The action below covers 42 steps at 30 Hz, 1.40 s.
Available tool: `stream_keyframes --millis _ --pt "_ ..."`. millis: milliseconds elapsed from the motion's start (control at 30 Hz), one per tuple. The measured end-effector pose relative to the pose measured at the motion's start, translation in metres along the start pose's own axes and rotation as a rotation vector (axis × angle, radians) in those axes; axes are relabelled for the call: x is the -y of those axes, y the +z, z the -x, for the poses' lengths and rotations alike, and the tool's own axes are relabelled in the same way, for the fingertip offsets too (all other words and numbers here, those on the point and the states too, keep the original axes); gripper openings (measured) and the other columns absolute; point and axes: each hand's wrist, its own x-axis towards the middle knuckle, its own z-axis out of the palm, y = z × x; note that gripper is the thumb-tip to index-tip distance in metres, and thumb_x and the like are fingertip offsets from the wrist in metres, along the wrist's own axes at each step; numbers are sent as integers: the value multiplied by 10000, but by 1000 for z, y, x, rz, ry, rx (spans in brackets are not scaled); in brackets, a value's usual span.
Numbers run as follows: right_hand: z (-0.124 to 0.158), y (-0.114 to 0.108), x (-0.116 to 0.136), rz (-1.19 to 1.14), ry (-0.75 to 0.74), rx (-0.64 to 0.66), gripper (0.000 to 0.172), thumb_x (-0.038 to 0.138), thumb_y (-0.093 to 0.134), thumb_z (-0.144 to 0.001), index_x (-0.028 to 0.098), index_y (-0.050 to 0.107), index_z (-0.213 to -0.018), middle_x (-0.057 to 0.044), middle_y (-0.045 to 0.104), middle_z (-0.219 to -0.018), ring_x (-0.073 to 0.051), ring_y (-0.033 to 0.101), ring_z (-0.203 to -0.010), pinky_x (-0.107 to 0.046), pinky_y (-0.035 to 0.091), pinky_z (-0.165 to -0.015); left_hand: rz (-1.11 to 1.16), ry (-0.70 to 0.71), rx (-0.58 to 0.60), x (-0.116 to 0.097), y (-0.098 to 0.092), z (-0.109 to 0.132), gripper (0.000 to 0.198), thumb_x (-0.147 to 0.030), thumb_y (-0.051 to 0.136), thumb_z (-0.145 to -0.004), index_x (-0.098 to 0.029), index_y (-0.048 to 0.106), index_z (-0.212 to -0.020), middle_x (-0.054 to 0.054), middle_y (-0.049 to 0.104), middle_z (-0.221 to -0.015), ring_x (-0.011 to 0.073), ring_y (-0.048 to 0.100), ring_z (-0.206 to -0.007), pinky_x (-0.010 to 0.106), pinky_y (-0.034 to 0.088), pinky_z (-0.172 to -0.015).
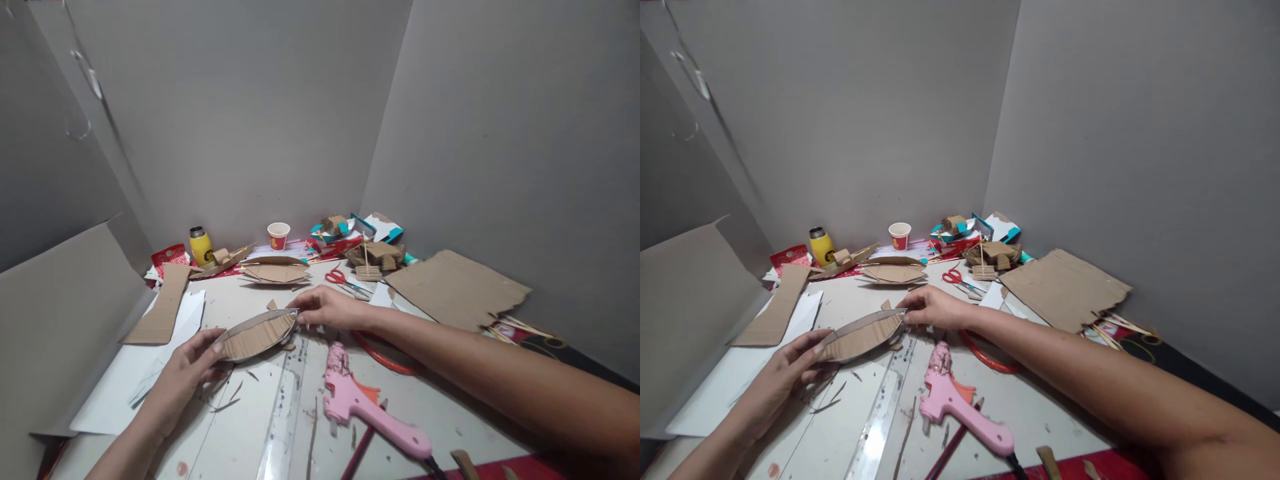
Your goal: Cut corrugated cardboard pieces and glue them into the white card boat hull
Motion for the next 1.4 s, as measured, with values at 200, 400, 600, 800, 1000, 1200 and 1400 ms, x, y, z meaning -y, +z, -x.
stream_keyframes --millis 200,400,600,800,1000,1200,1400 --pt "-1 9 0 -132 81 -67 305 229 666 -747 126 622 -1031 -26 646 -718 -135 631 -633 -252 534 -557 -492 130 38 6 1 4 375 -501 605 -789 -183 675 -972 47 676 -845 205 593 -773 295 434 -675" --pt "-6 21 7 -206 84 -78 231 170 690 -725 130 634 -945 -4 633 -680 -122 639 -616 -226 531 -543 -739 235 3 -10 17 7 361 -481 557 -807 -196 663 -1001 65 699 -925 239 621 -812 319 440 -711" --pt "-14 32 15 -215 36 -124 220 100 660 -719 133 637 -935 25 624 -697 -86 607 -590 -189 504 -521 -726 310 203 -30 43 -32 289 -380 627 -744 -174 684 -938 39 668 -771 213 571 -712 287 389 -623" --pt "-17 37 21 -195 21 -169 183 134 677 -713 140 636 -892 29 626 -667 -93 599 -575 -200 501 -526 -584 274 337 -27 54 -48 285 -408 596 -766 -161 589 -623 -47 476 -551 118 393 -542 243 290 -529" --pt "-10 41 25 -103 49 -172 137 253 644 -759 132 643 -822 16 610 -624 -115 603 -535 -217 504 -479 -433 294 268 -17 53 -49 291 -403 577 -790 -148 613 -654 -24 530 -579 125 432 -562 240 327 -551" --pt "-8 55 27 49 54 -230 77 174 585 -752 147 599 -681 51 528 -509 -91 521 -436 -186 413 -417 -389 359 234 -11 59 -44 272 -379 568 -813 -145 706 -796 33 670 -720 183 555 -703 267 407 -657" --pt "-8 62 32 189 7 -305 115 60 549 -689 160 554 -632 51 514 -537 -87 474 -494 -189 351 -462 -463 420 185 -10 60 -37 291 -340 508 -848 -170 624 -643 -7 614 -636 166 507 -645 249 357 -598"
